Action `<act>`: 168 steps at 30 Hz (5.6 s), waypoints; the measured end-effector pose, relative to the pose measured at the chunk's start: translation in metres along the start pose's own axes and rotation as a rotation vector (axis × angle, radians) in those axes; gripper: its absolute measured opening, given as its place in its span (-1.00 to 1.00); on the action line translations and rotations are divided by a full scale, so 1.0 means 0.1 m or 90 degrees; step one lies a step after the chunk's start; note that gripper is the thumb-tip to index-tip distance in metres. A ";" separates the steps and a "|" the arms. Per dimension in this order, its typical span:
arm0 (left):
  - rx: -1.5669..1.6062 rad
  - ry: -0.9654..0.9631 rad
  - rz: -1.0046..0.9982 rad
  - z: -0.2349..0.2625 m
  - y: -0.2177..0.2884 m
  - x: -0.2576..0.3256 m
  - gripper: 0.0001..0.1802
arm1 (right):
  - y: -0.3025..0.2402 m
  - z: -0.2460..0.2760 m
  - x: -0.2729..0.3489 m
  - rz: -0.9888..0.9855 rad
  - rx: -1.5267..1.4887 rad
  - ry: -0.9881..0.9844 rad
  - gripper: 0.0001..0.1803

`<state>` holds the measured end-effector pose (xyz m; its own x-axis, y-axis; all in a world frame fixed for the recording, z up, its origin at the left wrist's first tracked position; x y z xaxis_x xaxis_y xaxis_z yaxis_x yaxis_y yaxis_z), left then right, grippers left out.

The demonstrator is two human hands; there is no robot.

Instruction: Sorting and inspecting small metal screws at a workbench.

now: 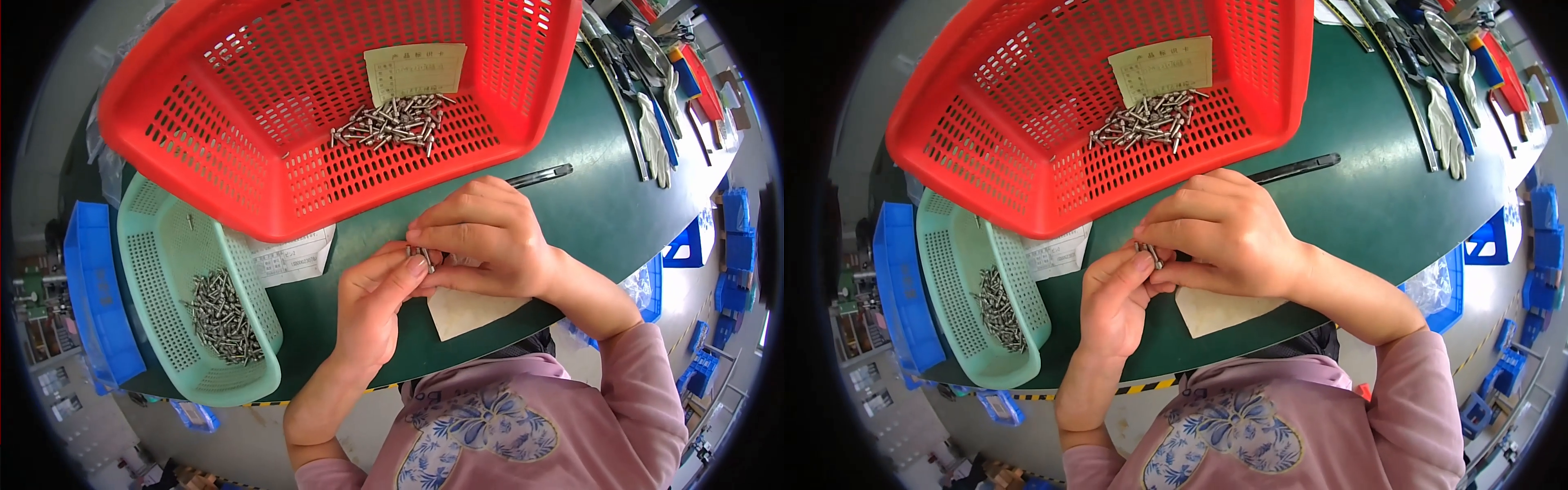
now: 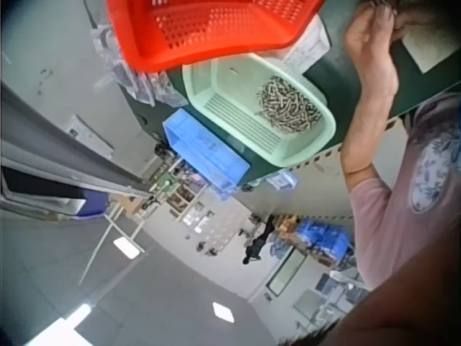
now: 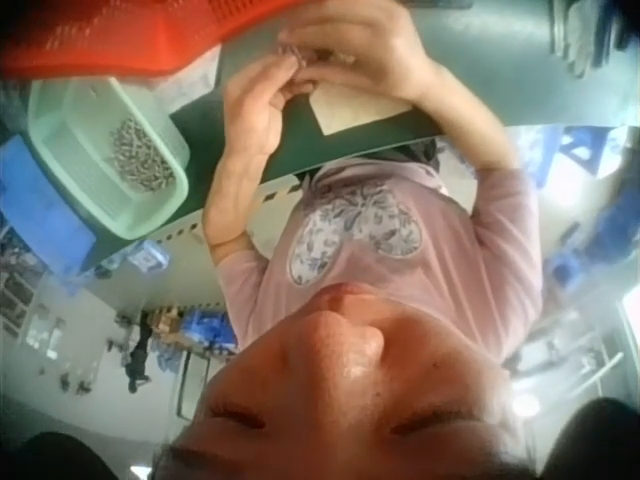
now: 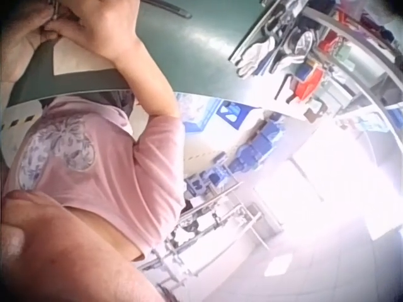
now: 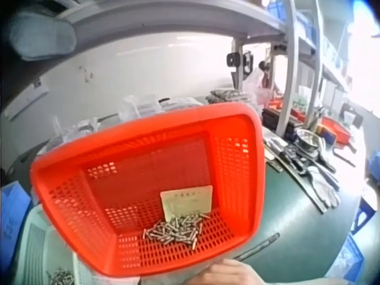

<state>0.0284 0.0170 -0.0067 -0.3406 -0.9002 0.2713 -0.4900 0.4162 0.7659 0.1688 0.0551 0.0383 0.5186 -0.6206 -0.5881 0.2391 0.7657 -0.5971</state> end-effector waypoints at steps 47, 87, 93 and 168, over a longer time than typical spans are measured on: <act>-0.870 0.018 -0.796 -0.25 0.48 0.21 -0.66 | -0.03 -0.17 0.06 -0.129 -0.388 -0.012 -0.62; -0.400 -0.008 -0.281 -0.03 0.32 0.02 -0.81 | 0.03 -0.24 0.16 -0.327 -0.530 -0.062 -0.69; -0.229 -0.010 -0.156 -0.02 0.27 0.02 -0.81 | 0.03 -0.25 0.15 -0.338 -0.548 -0.062 -0.73; -0.111 -0.126 -0.059 -0.14 0.14 0.05 -0.85 | -0.09 -0.02 0.02 0.107 0.021 0.091 -0.63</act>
<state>0.0313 0.0168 0.0131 -0.4601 -0.8834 0.0895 -0.3872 0.2903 0.8751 0.1659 0.0464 0.0420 0.4326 -0.4998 -0.7504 0.1864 0.8639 -0.4679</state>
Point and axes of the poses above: each hand's wrist, its own x-axis away from the middle knuckle, its own z-axis out of the back of the hand, y = z × x, the point moved 5 cm from there along -x, towards the middle knuckle, and after that the axes turned 4 degrees about -x, right-handed, at the moved point
